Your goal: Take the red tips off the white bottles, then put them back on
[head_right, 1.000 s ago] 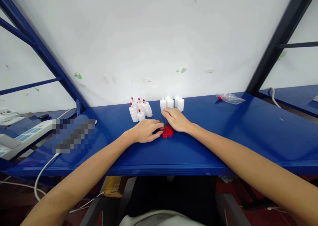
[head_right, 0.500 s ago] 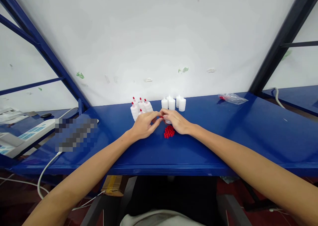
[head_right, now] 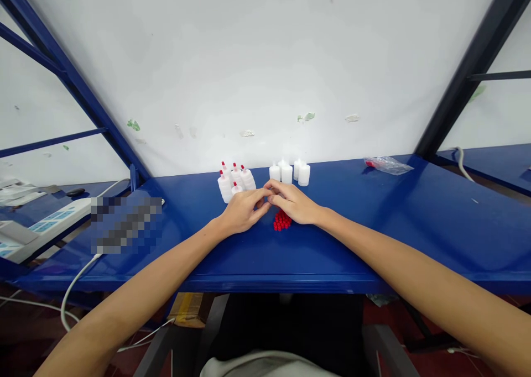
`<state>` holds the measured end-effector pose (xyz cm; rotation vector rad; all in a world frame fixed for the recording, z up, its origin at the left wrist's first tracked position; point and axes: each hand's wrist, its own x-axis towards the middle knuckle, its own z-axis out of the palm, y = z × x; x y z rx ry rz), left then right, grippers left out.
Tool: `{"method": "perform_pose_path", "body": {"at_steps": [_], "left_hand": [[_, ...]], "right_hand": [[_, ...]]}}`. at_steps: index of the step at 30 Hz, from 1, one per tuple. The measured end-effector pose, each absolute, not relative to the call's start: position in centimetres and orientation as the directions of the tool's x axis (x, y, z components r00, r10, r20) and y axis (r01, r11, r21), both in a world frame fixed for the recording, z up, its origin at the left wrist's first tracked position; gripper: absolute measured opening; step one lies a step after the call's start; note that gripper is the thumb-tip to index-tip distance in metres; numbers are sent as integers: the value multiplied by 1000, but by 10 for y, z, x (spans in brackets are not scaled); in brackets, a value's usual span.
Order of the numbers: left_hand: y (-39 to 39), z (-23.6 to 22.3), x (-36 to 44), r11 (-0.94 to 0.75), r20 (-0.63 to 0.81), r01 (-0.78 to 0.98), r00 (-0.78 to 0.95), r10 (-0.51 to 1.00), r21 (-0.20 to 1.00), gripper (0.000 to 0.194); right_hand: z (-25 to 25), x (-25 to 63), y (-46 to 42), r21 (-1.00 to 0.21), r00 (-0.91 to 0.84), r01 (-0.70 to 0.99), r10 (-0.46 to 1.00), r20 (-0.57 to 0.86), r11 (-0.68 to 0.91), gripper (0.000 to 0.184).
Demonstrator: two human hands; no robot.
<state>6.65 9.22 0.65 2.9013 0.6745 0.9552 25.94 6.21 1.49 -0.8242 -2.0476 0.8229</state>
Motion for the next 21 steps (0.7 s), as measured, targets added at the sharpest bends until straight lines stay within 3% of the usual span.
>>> {"method": "perform_pose_path", "body": {"at_steps": [12, 21], "left_hand": [[95, 5, 65, -899, 557, 414, 717, 418, 142, 20], [92, 8, 67, -899, 553, 409, 717, 424, 159, 21]], "right_hand": [[19, 259, 58, -674, -496, 412, 771, 398, 613, 18], [13, 262, 63, -660, -487, 411, 763, 425, 629, 23]]}}
